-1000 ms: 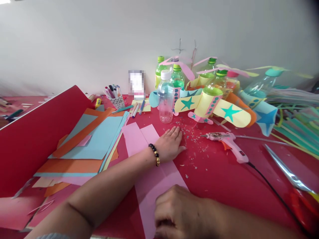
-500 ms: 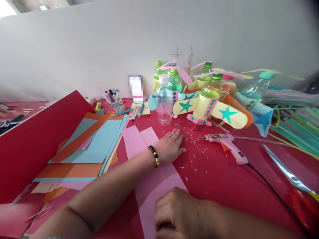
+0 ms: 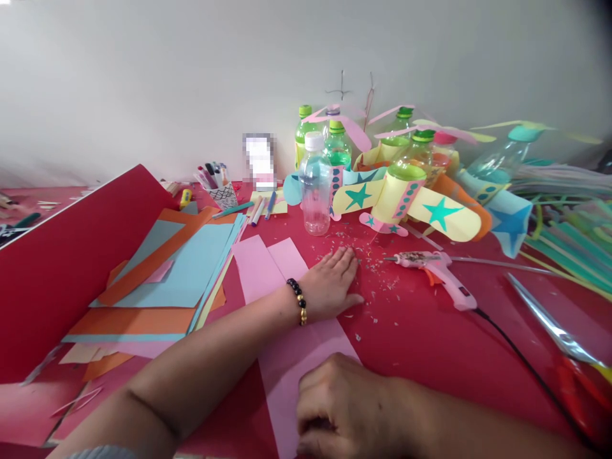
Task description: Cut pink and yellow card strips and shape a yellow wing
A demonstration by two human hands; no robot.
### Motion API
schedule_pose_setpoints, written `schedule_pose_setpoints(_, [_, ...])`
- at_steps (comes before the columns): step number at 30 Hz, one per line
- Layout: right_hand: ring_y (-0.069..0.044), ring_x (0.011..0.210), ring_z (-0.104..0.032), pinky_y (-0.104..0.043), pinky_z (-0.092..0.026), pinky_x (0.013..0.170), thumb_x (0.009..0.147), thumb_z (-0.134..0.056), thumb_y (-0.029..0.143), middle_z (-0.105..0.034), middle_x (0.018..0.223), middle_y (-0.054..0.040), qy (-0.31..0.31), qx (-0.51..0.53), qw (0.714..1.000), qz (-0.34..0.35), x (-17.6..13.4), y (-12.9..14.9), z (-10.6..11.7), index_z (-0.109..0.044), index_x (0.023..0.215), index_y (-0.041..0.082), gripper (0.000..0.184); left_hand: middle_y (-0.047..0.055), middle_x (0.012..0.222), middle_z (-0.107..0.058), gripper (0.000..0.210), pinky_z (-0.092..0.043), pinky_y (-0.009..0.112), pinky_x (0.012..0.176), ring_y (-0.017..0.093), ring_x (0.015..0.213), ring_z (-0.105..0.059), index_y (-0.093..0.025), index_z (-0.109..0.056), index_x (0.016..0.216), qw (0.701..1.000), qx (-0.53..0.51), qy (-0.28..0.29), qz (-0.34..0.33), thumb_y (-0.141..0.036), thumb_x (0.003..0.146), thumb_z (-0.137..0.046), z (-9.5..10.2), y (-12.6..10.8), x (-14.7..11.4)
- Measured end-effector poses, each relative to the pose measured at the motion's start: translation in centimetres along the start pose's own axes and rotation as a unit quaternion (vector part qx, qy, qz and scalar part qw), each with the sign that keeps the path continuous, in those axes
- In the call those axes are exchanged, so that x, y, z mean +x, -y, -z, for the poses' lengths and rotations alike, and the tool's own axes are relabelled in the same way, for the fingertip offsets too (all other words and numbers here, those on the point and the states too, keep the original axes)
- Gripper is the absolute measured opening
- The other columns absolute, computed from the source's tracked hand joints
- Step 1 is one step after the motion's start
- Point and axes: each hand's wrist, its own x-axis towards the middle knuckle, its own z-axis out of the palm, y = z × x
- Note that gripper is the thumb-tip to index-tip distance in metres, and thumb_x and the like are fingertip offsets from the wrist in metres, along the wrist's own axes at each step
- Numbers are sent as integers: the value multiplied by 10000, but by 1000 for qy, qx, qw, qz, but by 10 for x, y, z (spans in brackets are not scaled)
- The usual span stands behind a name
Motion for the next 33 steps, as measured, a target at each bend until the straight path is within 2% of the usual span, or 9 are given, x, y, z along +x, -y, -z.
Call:
schedule_pose_setpoints(4, [-103, 632, -540, -204, -362, 583, 811, -608, 315, -655, 683, 14, 2, 1, 1000, 10, -1, 0, -1, -687, 784, 164, 172, 171, 1538, -123, 760, -137, 438, 1145, 299, 1424, -56, -79, -229, 1447, 995, 5, 15, -103, -568, 888, -389, -1, -21, -11])
schedule_pose_setpoints(7, [-97, 631, -533, -201, -351, 579, 816, -604, 313, -653, 686, 16, -7, 4, 1000, 17, -2, 0, -2, -677, 767, 164, 174, 170, 1523, -201, 702, -178, 427, 1136, 294, 1415, -133, -82, -289, 1423, 992, -7, 4, -130, -549, 905, -370, 2, -28, -13])
schedule_pose_setpoints(11, [-100, 636, -531, -218, -339, 573, 812, -602, 339, -649, 689, 32, -17, -8, 1000, 13, -1, -1, -2, -663, 740, 190, 176, 104, 1457, -367, 531, -239, 372, 1118, 238, 1364, -268, -124, -389, 1369, 996, -28, -53, -69, -443, 949, -326, 4, -23, -4])
schedule_pose_setpoints(13, [-101, 641, -532, -219, -345, 582, 804, -610, 347, -645, 684, 37, -15, -10, 1000, 14, 0, -1, -2, -658, 731, 194, 176, 83, 1421, -410, 496, -258, 363, 1105, 235, 1327, -303, -139, -415, 1348, 995, -30, -90, -34, -418, 941, -364, 3, -20, 3])
schedule_pose_setpoints(16, [-99, 635, -528, -212, -356, 583, 793, -620, 348, -640, 679, 39, -14, -10, 1000, 12, 1, -1, -2, -656, 723, 191, 175, 54, 1355, -467, 455, -318, 372, 1055, 235, 1231, -371, -190, -444, 1323, 993, -39, -113, -5, -402, 921, -421, 2, -18, 10])
schedule_pose_setpoints(20, [-99, 630, -527, -214, -358, 569, 787, -620, 344, -643, 682, 36, -9, -16, 1000, 8, 2, 0, -1, -658, 720, 185, 177, 27, 1279, -510, 371, -369, 390, 984, 231, 1138, -401, -244, -495, 1259, 991, -60, -119, 16, -364, 910, -450, 0, -17, 17])
schedule_pose_setpoints(25, [-105, 632, -537, -221, -355, 564, 787, -618, 349, -657, 692, 32, -7, -24, 1000, 2, 2, 2, 1, -659, 716, 187, 181, 20, 1283, -499, 365, -377, 393, 960, 236, 1139, -387, -260, -511, 1222, 990, -79, -110, 32, -324, 864, -537, -1, -16, 20])
schedule_pose_setpoints(33, [-113, 651, -547, -225, -358, 582, 789, -600, 343, -657, 682, 30, -10, -12, 1000, -1, 3, 2, 1, -636, 685, 193, 186, 21, 1276, -499, 382, -376, 412, 958, 246, 1145, -386, -268, -521, 1213, 988, -98, -110, 36, -328, 839, -572, -1, -14, 22])
